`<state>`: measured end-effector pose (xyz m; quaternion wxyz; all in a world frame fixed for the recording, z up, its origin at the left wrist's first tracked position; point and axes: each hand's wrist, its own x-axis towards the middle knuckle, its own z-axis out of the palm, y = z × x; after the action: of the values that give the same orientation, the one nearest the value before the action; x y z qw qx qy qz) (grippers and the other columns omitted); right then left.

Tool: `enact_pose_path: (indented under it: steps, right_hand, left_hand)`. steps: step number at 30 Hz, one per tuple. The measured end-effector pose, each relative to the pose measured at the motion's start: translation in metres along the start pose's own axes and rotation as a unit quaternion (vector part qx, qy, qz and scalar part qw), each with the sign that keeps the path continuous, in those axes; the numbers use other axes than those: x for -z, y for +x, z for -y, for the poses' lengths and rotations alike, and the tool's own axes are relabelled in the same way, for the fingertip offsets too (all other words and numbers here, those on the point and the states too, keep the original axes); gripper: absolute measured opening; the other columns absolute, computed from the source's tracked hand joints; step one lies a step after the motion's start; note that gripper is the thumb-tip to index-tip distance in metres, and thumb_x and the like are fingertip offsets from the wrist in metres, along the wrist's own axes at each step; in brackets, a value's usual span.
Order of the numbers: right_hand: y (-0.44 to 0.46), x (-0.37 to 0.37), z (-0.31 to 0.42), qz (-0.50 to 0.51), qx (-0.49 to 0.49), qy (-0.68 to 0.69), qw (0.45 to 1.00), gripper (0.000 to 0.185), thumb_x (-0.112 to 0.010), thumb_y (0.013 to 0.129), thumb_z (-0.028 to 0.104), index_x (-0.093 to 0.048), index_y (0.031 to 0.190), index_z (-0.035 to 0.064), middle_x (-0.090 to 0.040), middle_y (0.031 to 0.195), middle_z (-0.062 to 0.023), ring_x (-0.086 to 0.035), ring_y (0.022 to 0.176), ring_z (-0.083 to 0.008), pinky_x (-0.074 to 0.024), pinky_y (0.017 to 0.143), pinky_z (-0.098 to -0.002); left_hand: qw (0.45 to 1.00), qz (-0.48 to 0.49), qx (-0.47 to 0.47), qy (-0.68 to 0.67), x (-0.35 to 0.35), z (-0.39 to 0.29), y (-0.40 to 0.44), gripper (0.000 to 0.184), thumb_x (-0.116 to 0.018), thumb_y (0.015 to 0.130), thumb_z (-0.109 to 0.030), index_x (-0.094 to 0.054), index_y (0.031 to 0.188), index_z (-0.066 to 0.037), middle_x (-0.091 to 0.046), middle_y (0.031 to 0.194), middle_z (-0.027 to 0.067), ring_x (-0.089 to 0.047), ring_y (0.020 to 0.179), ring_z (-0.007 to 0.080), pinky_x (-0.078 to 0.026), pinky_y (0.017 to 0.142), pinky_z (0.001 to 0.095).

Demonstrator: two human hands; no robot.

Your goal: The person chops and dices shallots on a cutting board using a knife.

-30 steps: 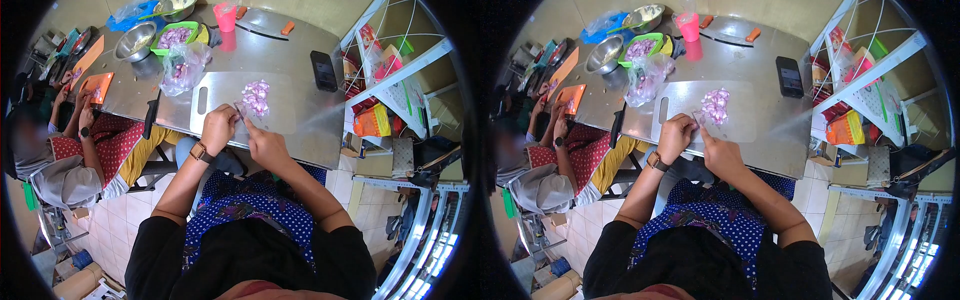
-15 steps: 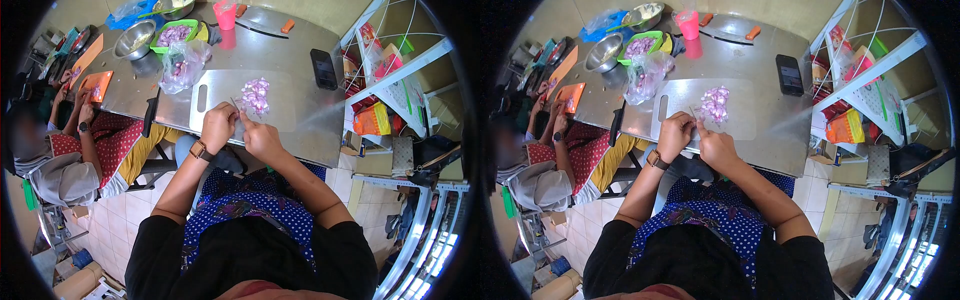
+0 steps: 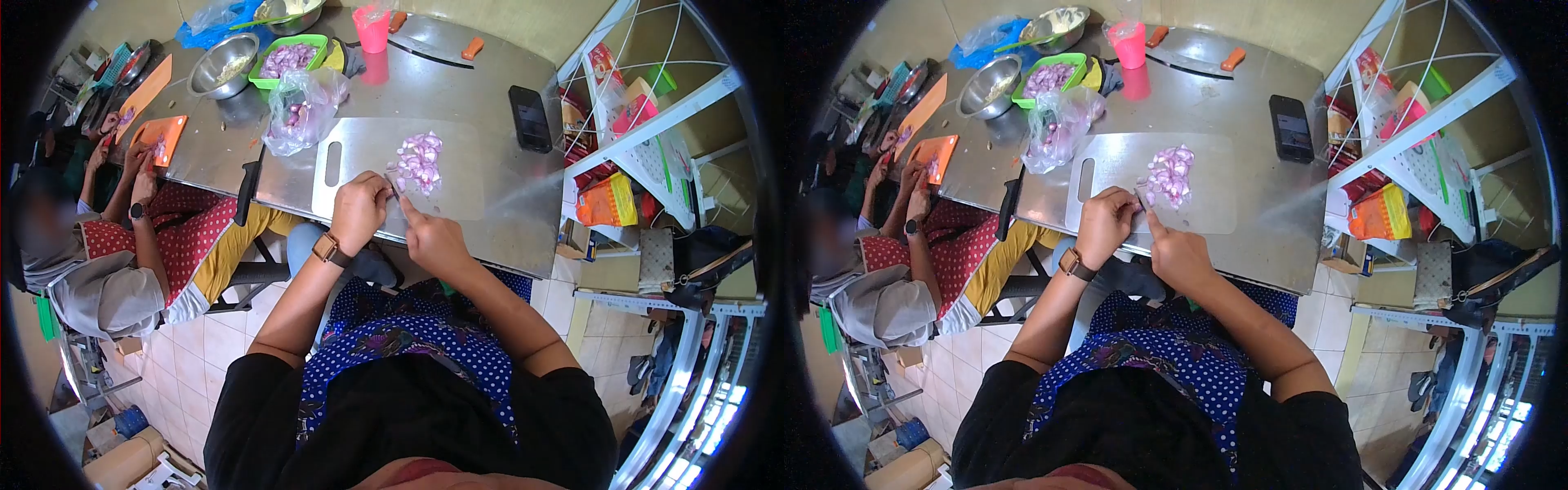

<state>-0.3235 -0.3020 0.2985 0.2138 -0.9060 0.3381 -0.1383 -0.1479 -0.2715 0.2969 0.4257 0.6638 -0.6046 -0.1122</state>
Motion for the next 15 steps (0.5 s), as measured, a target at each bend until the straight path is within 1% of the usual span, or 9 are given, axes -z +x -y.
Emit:
enact_pose_path:
  steps: [2,3,4,5,6,8,10,13,15]
  right_hand:
    - [-0.013,0.003,-0.001,-0.025,0.011,0.023,0.999,0.051,-0.058,0.081,0.008,-0.055,0.132,0.0008,-0.068,0.080,-0.0184,-0.065,0.065,-0.0367,-0.0525,0.062,-0.0459]
    - [-0.012,0.005,0.000,-0.025,0.011,0.022,0.999,0.051,-0.058,0.081,0.008,-0.055,0.132,0.0008,-0.068,0.080,-0.0184,-0.065,0.065,-0.0367,-0.0525,0.062,-0.0459]
    - [-0.011,0.007,0.001,-0.049,0.024,0.034,0.998,0.051,-0.058,0.081,0.010,-0.055,0.131,-0.0013,-0.067,0.078,-0.0182,-0.065,0.064,-0.0358,-0.0522,0.061,-0.0466]
    - [-0.009,0.007,0.003,-0.071,0.036,0.047,0.996,0.051,-0.058,0.081,0.011,-0.055,0.130,-0.0034,-0.067,0.077,-0.0181,-0.065,0.064,-0.0348,-0.0519,0.060,-0.0473]
    - [-0.005,0.005,0.003,-0.070,0.034,0.049,0.996,0.051,-0.058,0.081,0.011,-0.055,0.130,-0.0034,-0.067,0.077,-0.0181,-0.065,0.064,-0.0348,-0.0519,0.060,-0.0473]
    - [0.008,0.004,0.003,-0.031,0.035,0.032,0.998,0.052,-0.058,0.082,0.011,-0.054,0.132,-0.0031,-0.068,0.080,-0.0188,-0.066,0.064,-0.0347,-0.0524,0.060,-0.0467]
    - [0.009,-0.002,-0.001,-0.019,0.036,0.016,0.999,0.052,-0.057,0.082,0.011,-0.053,0.132,-0.0027,-0.068,0.081,-0.0185,-0.066,0.064,-0.0347,-0.0524,0.061,-0.0467]
    - [-0.006,-0.002,-0.004,-0.008,0.033,-0.001,0.999,0.053,-0.057,0.082,0.011,-0.052,0.133,-0.0025,-0.068,0.082,-0.0180,-0.066,0.064,-0.0346,-0.0522,0.061,-0.0470]
    - [-0.019,0.001,-0.004,-0.010,0.031,-0.002,0.999,0.053,-0.057,0.082,0.011,-0.052,0.133,-0.0026,-0.068,0.082,-0.0177,-0.066,0.064,-0.0345,-0.0520,0.061,-0.0473]
  left_hand:
    - [1.000,0.004,0.007,-0.004,0.000,0.000,0.000,0.005,-0.065,0.077,0.004,-0.067,0.080,0.000,-0.066,0.081,0.0150,-0.065,0.072,0.0360,-0.052,0.066,0.0413]
    - [1.000,0.008,0.014,-0.008,0.000,0.001,0.000,0.005,-0.065,0.077,0.004,-0.067,0.080,0.000,-0.066,0.081,0.0149,-0.065,0.072,0.0360,-0.052,0.066,0.0413]
    - [1.000,0.009,0.014,-0.008,-0.001,0.001,0.000,0.005,-0.065,0.077,0.004,-0.067,0.080,0.000,-0.066,0.081,0.0149,-0.065,0.072,0.0360,-0.052,0.066,0.0413]
    - [1.000,0.003,0.003,0.002,-0.001,0.001,0.001,0.006,-0.066,0.077,0.004,-0.068,0.082,0.001,-0.067,0.081,0.0148,-0.065,0.069,0.0337,-0.052,0.064,0.0386]
    - [1.000,-0.002,-0.007,0.012,-0.001,0.001,-0.001,0.006,-0.067,0.077,0.003,-0.068,0.083,0.001,-0.067,0.081,0.0147,-0.066,0.067,0.0315,-0.052,0.062,0.0358]
    - [1.000,-0.006,-0.016,0.021,-0.002,0.001,-0.003,0.006,-0.067,0.077,0.003,-0.068,0.083,0.001,-0.067,0.081,0.0148,-0.066,0.069,0.0321,-0.052,0.062,0.0363]
    - [0.999,-0.016,-0.026,0.029,-0.002,0.001,-0.003,0.006,-0.068,0.077,0.003,-0.068,0.083,0.001,-0.067,0.082,0.0149,-0.066,0.070,0.0328,-0.052,0.063,0.0367]
    - [1.000,-0.015,-0.009,0.017,-0.002,-0.001,-0.002,0.007,-0.068,0.077,0.003,-0.068,0.084,0.002,-0.067,0.082,0.0152,-0.066,0.072,0.0337,-0.053,0.064,0.0374]
    - [1.000,-0.026,-0.014,0.007,-0.003,-0.001,-0.003,0.005,-0.066,0.076,0.002,-0.067,0.081,0.001,-0.065,0.080,0.0156,-0.064,0.070,0.0369,-0.052,0.064,0.0414]
